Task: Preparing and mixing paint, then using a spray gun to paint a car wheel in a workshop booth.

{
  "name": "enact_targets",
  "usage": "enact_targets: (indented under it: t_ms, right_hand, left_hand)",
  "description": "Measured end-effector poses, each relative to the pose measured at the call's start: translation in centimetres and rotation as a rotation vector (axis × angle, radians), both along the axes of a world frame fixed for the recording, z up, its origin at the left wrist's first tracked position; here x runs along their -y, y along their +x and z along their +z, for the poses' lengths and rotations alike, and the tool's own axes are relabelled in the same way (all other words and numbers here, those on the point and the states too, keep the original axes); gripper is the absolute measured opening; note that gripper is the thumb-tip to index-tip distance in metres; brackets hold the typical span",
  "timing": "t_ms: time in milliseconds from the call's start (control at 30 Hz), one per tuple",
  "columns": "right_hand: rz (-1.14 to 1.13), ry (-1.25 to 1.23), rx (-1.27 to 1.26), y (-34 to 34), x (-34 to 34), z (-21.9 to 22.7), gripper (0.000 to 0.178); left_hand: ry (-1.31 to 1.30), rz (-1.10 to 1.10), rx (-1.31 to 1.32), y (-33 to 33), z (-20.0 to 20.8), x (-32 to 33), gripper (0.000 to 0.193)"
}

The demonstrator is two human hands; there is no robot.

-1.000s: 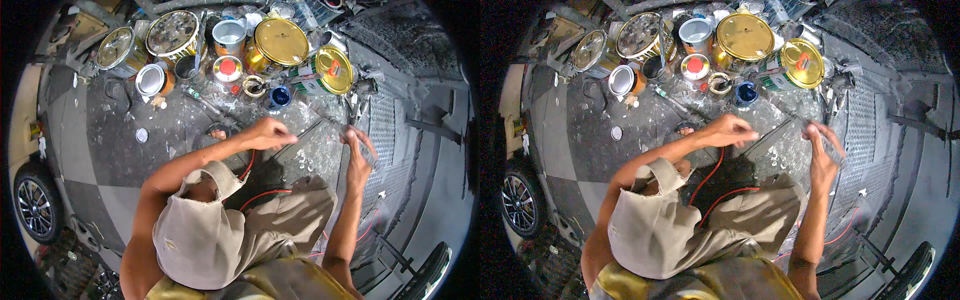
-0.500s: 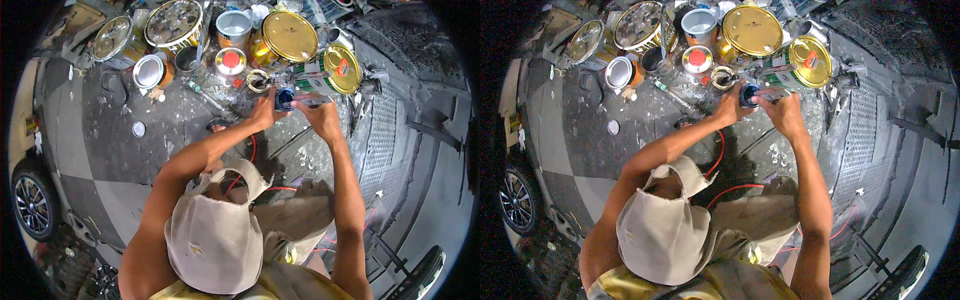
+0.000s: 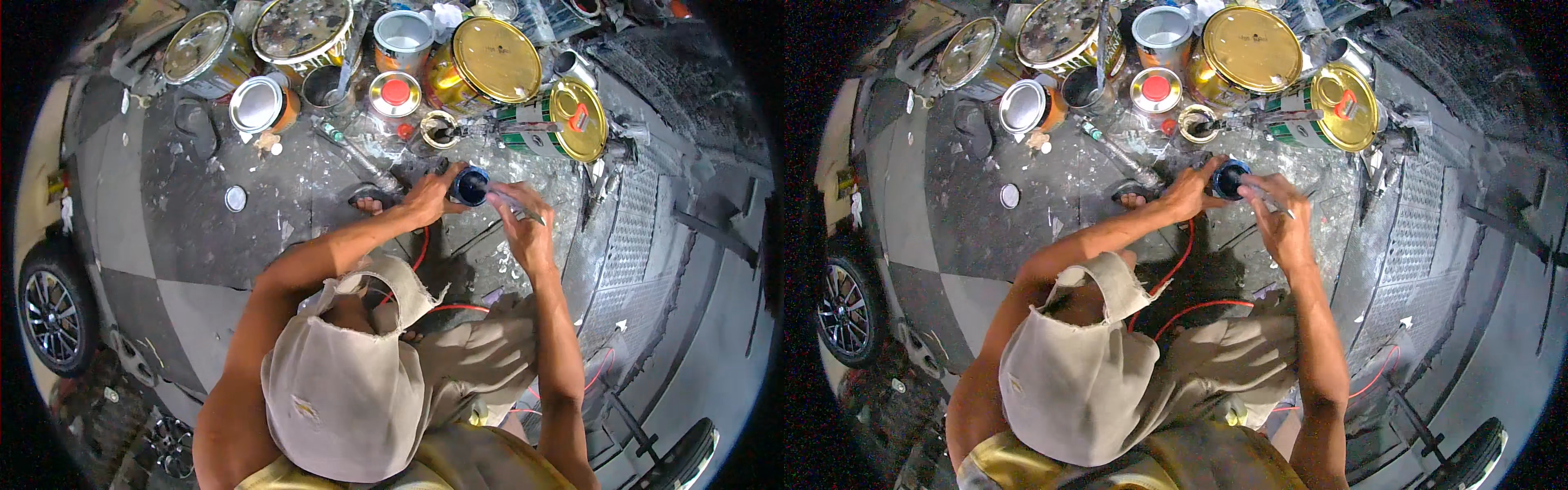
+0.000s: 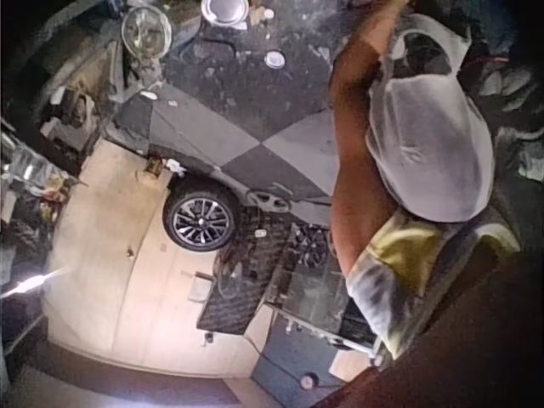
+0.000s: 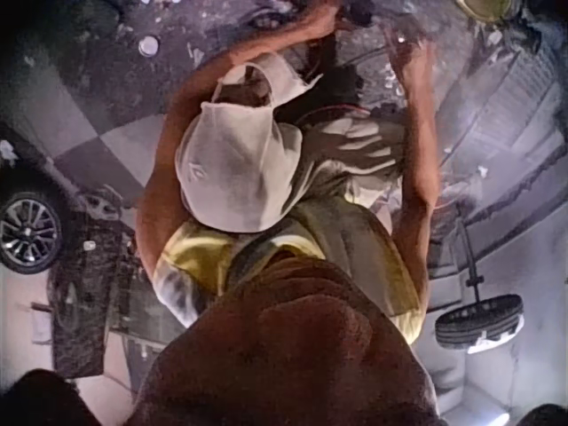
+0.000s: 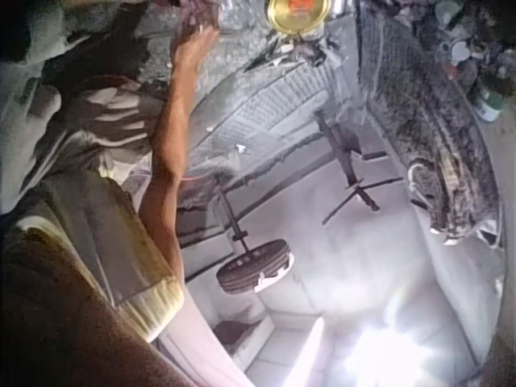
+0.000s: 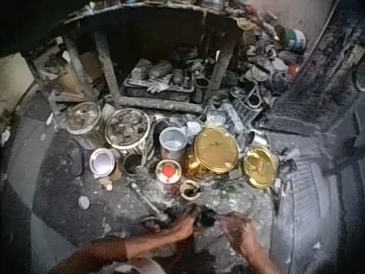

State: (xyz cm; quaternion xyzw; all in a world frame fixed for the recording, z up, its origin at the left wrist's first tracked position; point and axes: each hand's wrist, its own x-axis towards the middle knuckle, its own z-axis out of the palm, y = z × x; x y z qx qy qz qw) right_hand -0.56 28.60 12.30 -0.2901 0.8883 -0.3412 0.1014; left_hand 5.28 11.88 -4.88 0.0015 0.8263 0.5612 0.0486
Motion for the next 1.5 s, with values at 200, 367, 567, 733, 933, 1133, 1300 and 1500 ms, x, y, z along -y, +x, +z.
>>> enact_targets:
  t_ms: [200,367,567,733,933,1133,1300,1500]
  right_hand:
    - [0.008,0.011,0.016,-0.4,-0.6,-0.4,0.019]
    - [0.14,-0.013,0.017,-0.5,0.2,0.1,0.019]
    - [0.095,-0.05,0.09,0.5,0.8,-0.6,0.018]
    - [0.002,0.013,-0.019,0.1,0.2,-0.5,0.018]
    - [0.048,0.03,0.046,0.2,-0.5,-1.5,0.018]
    - [0.02,-0.007,0.059,-0.1,-0.6,-2.0,0.019]
    - [0.04,0.007,0.058,-0.1,-0.9,-2.1,0.019]
    - [0.025,-0.013,0.114,0.3,-0.8,-1.3,0.017]
  left_hand:
    - [-0.201,-0.108,0.362,2.6,5.5,3.6,0.052]
    - [-0.022,0.768,0.393,7.4,3.9,13.7,0.07]
    - [0.846,0.832,0.607,3.0,2.6,16.4,0.091]
    - [0.959,0.714,0.604,2.6,1.8,16.2,0.073]
    - [1.013,0.749,0.612,5.8,3.4,13.1,0.058]
    - [1.144,0.682,0.674,7.5,6.7,9.7,0.063]
    - [1.219,0.652,0.72,7.8,7.7,8.1,0.055]
    - [1.174,0.669,0.716,8.9,6.8,7.3,0.059]
